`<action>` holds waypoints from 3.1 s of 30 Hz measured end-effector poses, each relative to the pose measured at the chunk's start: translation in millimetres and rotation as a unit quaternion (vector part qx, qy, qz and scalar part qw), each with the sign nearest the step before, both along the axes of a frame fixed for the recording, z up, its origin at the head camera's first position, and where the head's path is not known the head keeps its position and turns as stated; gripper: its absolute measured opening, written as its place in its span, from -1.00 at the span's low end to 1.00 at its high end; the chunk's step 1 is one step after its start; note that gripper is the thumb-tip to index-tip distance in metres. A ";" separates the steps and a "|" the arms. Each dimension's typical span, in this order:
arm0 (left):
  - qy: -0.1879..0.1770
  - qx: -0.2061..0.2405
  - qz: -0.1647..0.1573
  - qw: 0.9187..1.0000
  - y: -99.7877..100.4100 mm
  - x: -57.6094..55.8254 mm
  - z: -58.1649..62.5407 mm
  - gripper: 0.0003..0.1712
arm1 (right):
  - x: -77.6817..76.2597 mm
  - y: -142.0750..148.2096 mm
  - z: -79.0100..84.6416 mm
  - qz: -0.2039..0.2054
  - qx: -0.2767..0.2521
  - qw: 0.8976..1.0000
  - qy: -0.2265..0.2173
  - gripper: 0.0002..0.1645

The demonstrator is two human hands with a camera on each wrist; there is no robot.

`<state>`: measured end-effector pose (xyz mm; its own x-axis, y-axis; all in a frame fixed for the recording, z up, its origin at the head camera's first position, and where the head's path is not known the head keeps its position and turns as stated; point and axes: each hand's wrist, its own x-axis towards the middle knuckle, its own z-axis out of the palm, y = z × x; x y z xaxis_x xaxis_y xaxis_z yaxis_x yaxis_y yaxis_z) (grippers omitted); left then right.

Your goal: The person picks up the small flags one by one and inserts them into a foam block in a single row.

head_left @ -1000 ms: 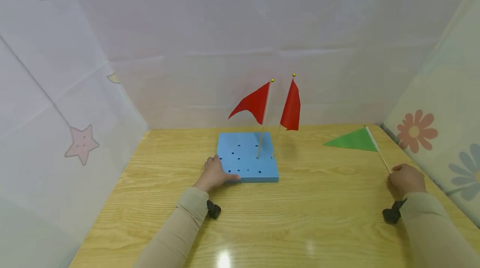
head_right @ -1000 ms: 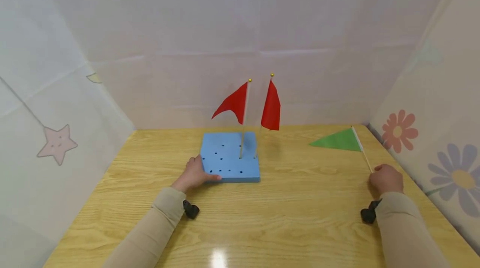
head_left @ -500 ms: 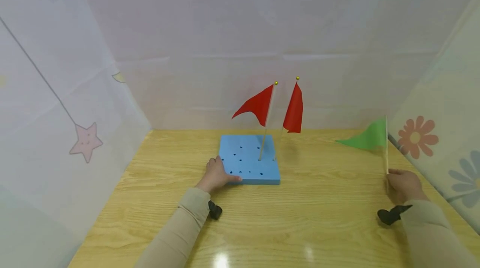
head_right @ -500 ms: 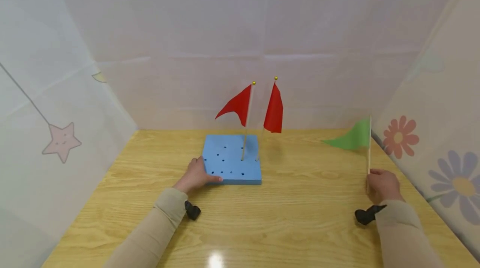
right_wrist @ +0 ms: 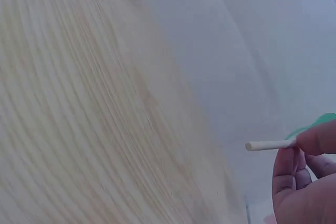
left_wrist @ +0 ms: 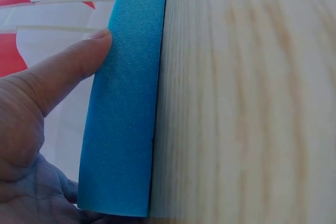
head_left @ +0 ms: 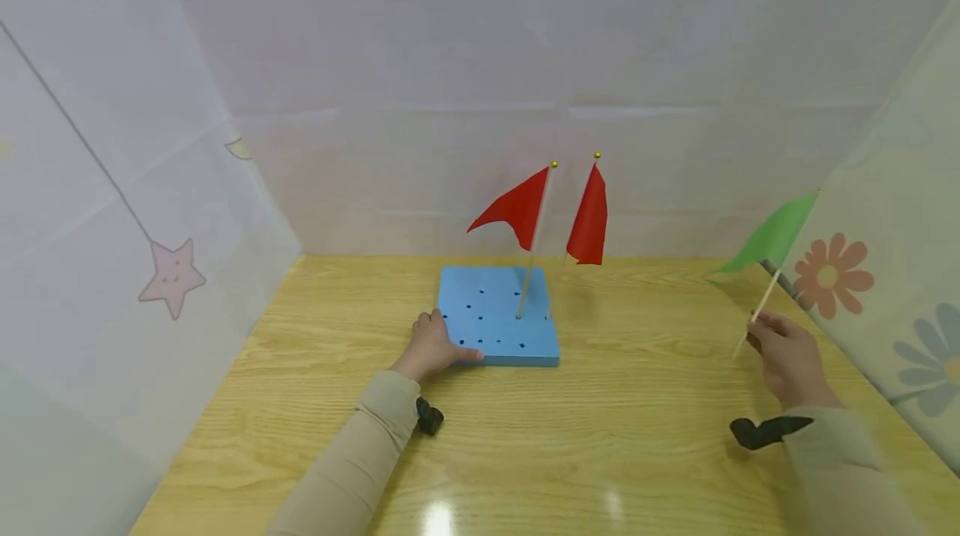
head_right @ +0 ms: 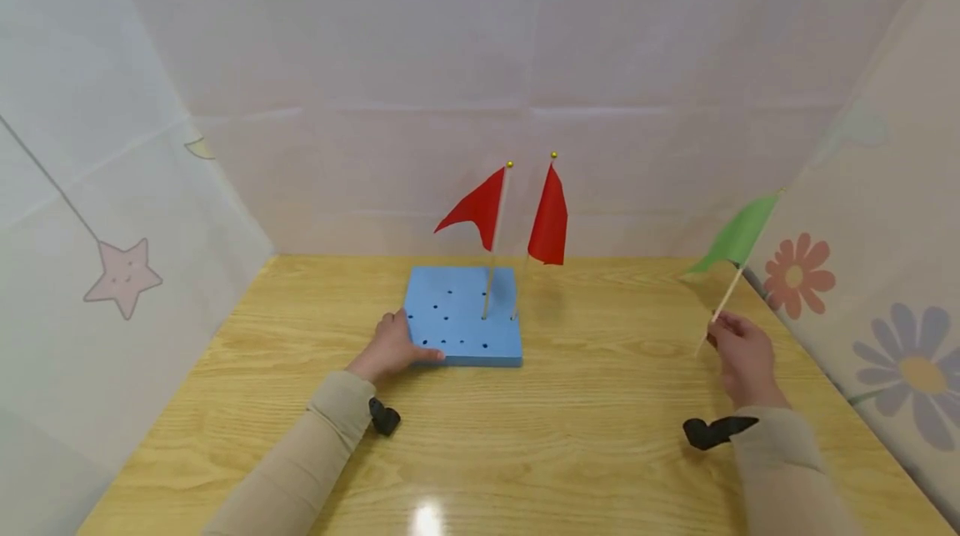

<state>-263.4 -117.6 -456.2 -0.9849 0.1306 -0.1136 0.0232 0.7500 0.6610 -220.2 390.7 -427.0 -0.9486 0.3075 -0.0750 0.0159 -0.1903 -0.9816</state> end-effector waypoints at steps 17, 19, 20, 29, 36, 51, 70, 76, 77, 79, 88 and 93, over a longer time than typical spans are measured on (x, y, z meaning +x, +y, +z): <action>0.004 -0.006 0.001 1.000 -0.2 0.9 0.3 0.39 | 2.9 -61.7 12.8 -0.025 0.108 0.989 0.103 -0.80; 0.003 -0.004 0.002 1.000 -0.4 1.1 0.0 0.39 | 2.6 -68.5 14.7 -0.030 0.138 0.983 0.114 -0.78; 0.003 -0.003 0.002 1.000 -0.4 1.1 -0.3 0.40 | 2.4 -71.9 15.5 -0.031 0.149 0.981 0.121 -0.78; 0.006 -0.002 -0.001 1.000 0.0 -1.2 -0.6 0.38 | -0.4 -100.4 18.7 -0.010 0.294 0.943 0.155 -0.78; 0.001 0.000 -0.001 1.000 -0.1 1.9 0.4 0.38 | -3.1 -125.8 22.0 0.010 0.329 0.926 0.183 -0.75; -0.003 0.008 -0.001 1.000 -1.6 4.0 0.5 0.38 | -13.2 -172.0 26.9 0.060 0.355 0.895 0.264 -0.84; 0.002 0.000 -0.003 1.000 0.2 -0.1 0.5 0.39 | -34.4 -226.9 23.6 0.113 0.368 0.891 0.241 -0.82; 0.004 0.005 -0.002 1.000 0.9 -0.8 1.0 0.41 | -41.3 -247.0 20.9 0.126 0.359 0.894 0.236 -0.82; 0.004 0.004 -0.003 1.000 1.1 -0.9 0.9 0.41 | -42.3 -250.2 20.0 0.131 0.356 0.895 0.236 -0.82; 0.005 0.002 -0.005 1.000 1.6 -1.2 0.9 0.41 | -44.4 -256.1 17.4 0.139 0.351 0.895 0.238 -0.81; 0.005 -0.010 -0.005 1.000 1.5 -2.2 1.1 0.42 | -54.9 -285.5 8.9 0.158 0.369 0.882 0.248 -0.80; 0.009 -0.010 -0.007 1.000 2.6 -1.7 -0.5 0.42 | -59.1 -297.7 7.5 0.172 0.362 0.887 0.229 -0.79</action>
